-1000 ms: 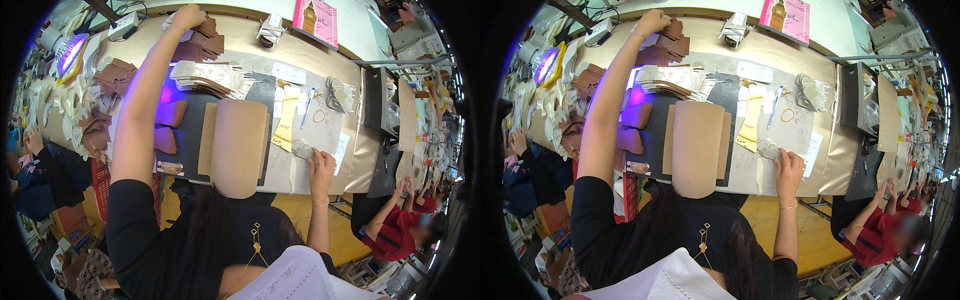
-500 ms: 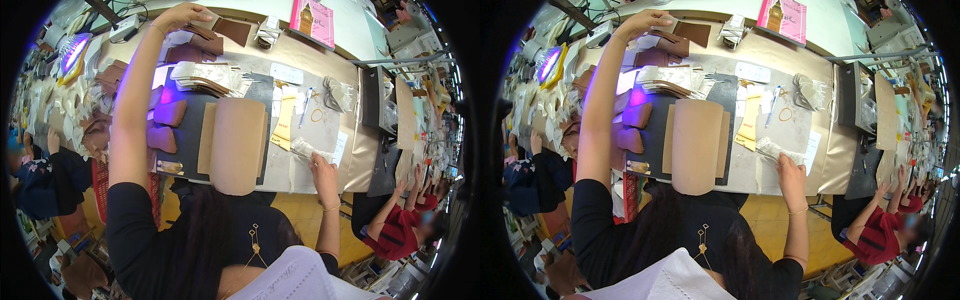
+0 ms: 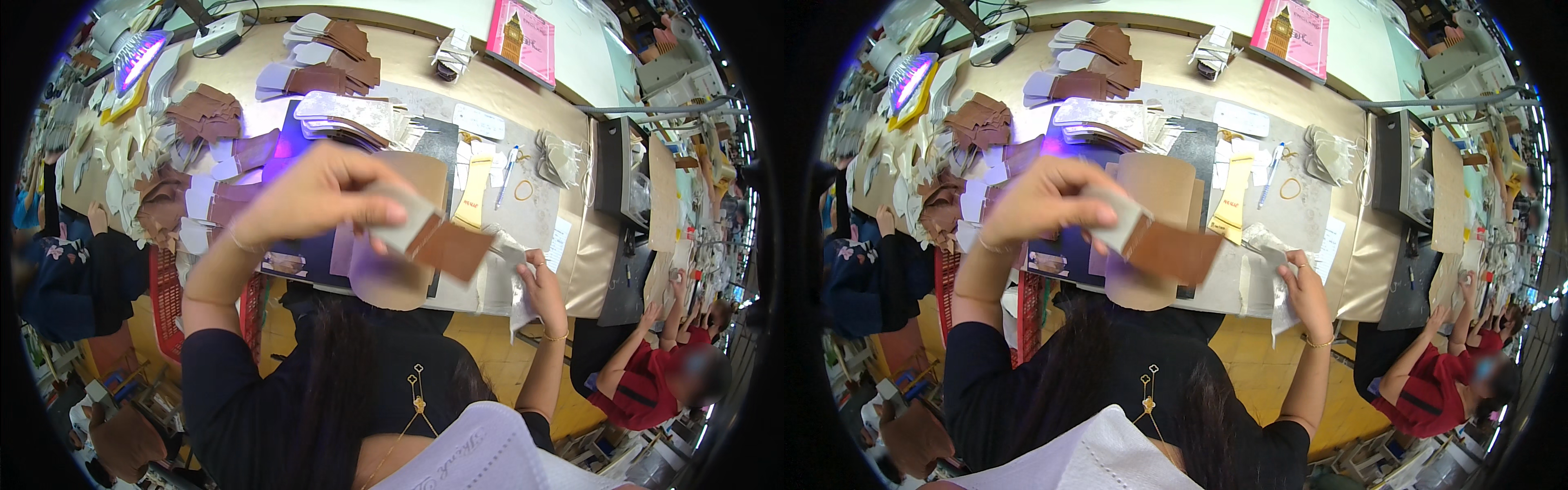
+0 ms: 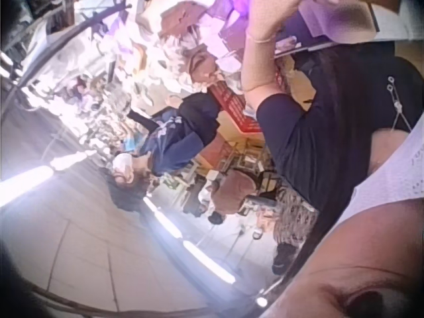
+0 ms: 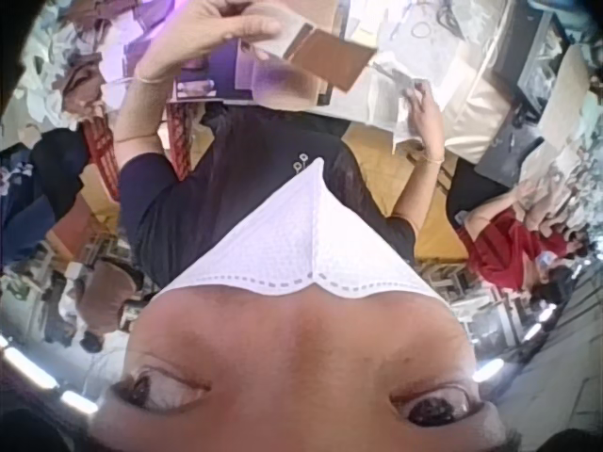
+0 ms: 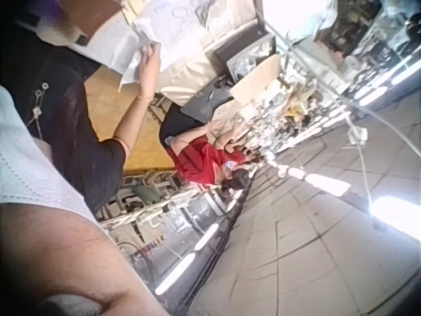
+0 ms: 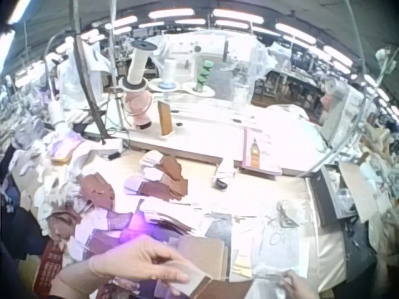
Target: The person repeatedly picks up a white mask blank and a brown fabric piece, aligns them, and presses them together by hand. The person places each assembled unit on the table and continues the same process with additional blanks and fabric pieces.
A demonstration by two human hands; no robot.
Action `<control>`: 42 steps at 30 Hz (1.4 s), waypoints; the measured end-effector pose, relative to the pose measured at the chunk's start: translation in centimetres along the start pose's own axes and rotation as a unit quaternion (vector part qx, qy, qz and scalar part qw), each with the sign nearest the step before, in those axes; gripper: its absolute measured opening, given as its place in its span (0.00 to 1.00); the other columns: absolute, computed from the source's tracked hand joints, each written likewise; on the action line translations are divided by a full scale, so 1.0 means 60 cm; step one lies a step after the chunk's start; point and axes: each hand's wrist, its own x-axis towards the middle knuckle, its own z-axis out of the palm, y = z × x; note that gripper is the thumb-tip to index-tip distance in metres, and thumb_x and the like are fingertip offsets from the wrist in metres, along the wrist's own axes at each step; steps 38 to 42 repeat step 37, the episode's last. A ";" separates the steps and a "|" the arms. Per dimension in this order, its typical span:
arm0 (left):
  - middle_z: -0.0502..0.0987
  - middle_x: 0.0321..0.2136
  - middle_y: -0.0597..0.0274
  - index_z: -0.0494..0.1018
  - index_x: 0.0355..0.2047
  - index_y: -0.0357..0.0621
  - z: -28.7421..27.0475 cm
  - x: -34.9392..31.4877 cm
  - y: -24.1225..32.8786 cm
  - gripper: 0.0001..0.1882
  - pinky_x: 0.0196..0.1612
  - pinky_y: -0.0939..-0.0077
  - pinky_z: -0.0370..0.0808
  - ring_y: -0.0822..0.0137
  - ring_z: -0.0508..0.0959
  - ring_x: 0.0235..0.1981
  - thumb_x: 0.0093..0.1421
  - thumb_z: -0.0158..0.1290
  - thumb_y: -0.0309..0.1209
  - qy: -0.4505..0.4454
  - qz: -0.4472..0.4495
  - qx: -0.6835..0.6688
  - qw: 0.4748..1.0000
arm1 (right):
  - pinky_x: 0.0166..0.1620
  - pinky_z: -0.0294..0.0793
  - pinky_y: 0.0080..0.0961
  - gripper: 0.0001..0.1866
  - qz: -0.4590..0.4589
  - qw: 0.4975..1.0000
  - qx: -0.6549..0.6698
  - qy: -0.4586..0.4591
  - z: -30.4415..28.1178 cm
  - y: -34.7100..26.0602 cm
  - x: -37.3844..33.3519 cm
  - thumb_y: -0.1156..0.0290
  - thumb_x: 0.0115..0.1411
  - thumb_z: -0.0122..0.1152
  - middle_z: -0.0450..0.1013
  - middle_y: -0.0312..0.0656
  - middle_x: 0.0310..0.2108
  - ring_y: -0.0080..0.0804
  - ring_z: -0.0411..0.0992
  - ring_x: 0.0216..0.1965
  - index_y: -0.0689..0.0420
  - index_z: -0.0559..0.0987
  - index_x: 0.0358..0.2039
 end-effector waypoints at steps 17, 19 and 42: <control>0.79 0.34 0.44 0.69 0.45 0.27 0.018 -0.055 -0.154 0.39 0.30 0.77 0.83 0.58 0.84 0.30 0.65 0.39 0.60 0.124 -0.086 -0.179 0.972 | 0.30 0.67 0.11 0.07 -0.083 0.953 0.268 -0.111 0.017 -0.280 0.090 0.73 0.56 0.68 0.75 0.31 0.25 0.13 0.68 0.26 0.61 0.78 0.29; 0.79 0.35 0.42 0.68 0.46 0.24 0.018 -0.058 -0.151 0.41 0.31 0.75 0.84 0.56 0.84 0.31 0.66 0.37 0.61 0.129 -0.085 -0.181 0.971 | 0.28 0.66 0.12 0.09 -0.094 0.963 0.206 -0.145 0.028 -0.310 0.106 0.71 0.55 0.69 0.74 0.31 0.23 0.12 0.67 0.25 0.61 0.78 0.26; 0.79 0.38 0.47 0.71 0.47 0.30 0.016 -0.058 -0.153 0.25 0.32 0.80 0.82 0.60 0.84 0.34 0.64 0.55 0.44 0.109 -0.119 -0.156 0.975 | 0.23 0.65 0.19 0.14 -0.147 0.978 -0.007 -0.147 0.060 -0.379 0.141 0.63 0.54 0.69 0.71 0.36 0.14 0.19 0.65 0.16 0.61 0.80 0.25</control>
